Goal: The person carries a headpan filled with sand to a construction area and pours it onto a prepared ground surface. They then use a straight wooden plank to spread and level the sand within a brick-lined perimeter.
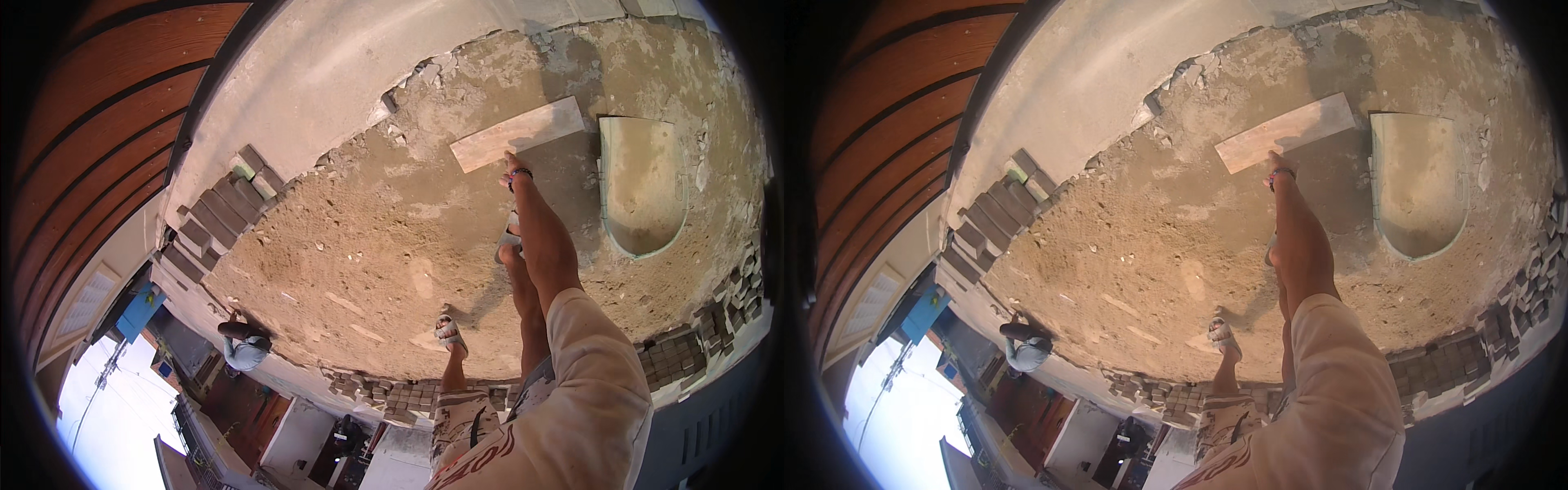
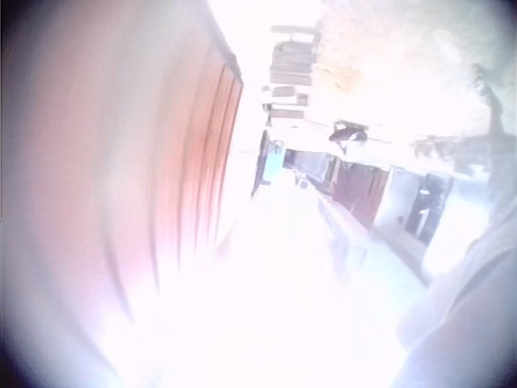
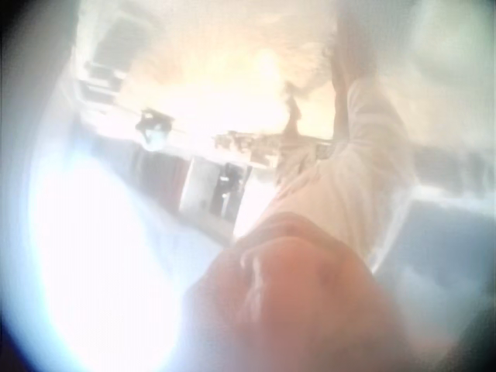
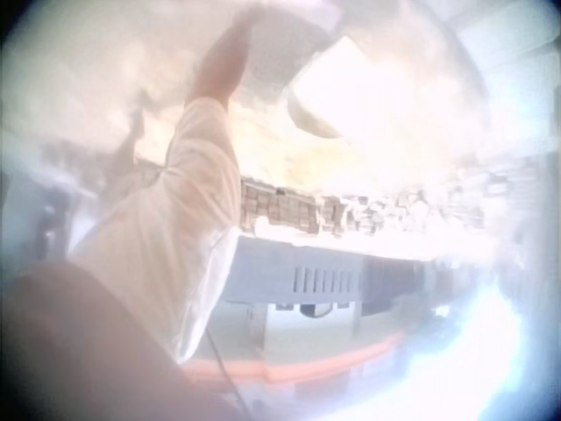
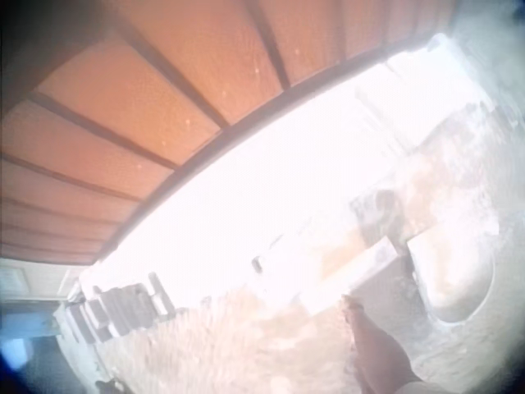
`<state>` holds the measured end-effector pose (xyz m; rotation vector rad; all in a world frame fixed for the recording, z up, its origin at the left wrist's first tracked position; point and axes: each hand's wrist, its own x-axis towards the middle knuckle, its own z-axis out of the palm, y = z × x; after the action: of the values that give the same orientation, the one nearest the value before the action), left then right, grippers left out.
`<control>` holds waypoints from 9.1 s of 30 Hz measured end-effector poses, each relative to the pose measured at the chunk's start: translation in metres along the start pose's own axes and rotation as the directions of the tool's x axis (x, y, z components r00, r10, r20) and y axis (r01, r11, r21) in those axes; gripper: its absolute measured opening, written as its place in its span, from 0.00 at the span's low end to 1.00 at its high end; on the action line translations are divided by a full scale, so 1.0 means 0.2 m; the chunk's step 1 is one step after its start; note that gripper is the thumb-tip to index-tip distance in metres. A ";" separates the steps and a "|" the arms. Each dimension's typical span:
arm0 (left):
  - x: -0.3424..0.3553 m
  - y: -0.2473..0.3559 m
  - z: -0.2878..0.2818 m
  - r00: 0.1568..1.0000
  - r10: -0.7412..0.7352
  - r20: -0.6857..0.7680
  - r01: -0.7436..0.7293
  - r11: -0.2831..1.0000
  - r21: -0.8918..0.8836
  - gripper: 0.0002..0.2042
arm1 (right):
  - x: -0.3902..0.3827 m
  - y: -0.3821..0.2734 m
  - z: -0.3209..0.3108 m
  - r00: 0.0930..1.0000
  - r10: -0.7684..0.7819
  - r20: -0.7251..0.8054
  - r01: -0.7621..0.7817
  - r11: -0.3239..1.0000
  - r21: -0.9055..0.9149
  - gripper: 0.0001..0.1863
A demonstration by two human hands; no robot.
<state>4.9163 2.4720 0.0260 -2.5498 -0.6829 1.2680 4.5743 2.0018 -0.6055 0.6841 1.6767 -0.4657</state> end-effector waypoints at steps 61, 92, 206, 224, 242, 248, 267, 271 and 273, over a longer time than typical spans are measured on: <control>2.18 -0.64 -0.88 0.917 0.217 0.334 0.314 0.120 -0.942 0.10 | -2.41 2.40 1.09 0.596 -0.558 0.577 0.508 -0.295 -0.809 0.15; 3.63 -0.69 -2.20 0.929 0.115 0.353 0.366 -0.129 -0.922 0.11 | -3.00 4.46 2.56 0.226 -0.364 0.903 0.186 -0.894 -0.407 0.18; 4.48 2.86 -3.66 -0.369 0.795 0.481 -0.760 -0.556 0.336 0.26 | -0.69 5.68 3.95 0.213 -0.178 0.961 0.586 -0.764 -0.271 0.13; 4.51 2.81 -3.72 -0.380 0.812 0.443 -0.780 -0.538 0.320 0.26 | -0.49 4.48 3.50 -0.072 -0.883 0.464 0.199 -0.469 -0.861 0.19; 4.57 2.84 -3.75 -0.352 0.778 0.520 -0.780 -0.551 0.296 0.26 | -0.38 4.65 3.73 -0.128 -0.912 0.390 0.483 -0.401 -0.779 0.13; 4.63 2.86 -3.71 -0.363 0.759 0.540 -0.730 -0.592 0.341 0.26 | -0.54 4.79 4.00 -0.069 -0.835 0.545 0.481 -0.507 -0.715 0.13; 4.53 2.75 -3.55 -0.293 0.746 0.598 -0.719 -0.584 0.378 0.26 | -0.60 5.29 4.24 -0.203 -0.607 0.768 0.583 -0.705 -0.403 0.14; 4.55 2.72 -3.60 -0.309 0.786 0.535 -0.740 -0.552 0.384 0.26 | -0.66 5.06 3.95 -0.102 -0.826 0.554 0.615 -0.490 -0.618 0.15; 4.57 2.74 -3.62 -0.313 0.779 0.543 -0.736 -0.560 0.379 0.26 | -0.56 4.92 3.83 -0.168 -0.869 0.465 0.551 -0.474 -0.687 0.15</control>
<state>6.1385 2.4576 -0.3816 -1.7706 2.3290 1.0688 5.8065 2.2264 -0.6000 -1.7843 2.2072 -0.4948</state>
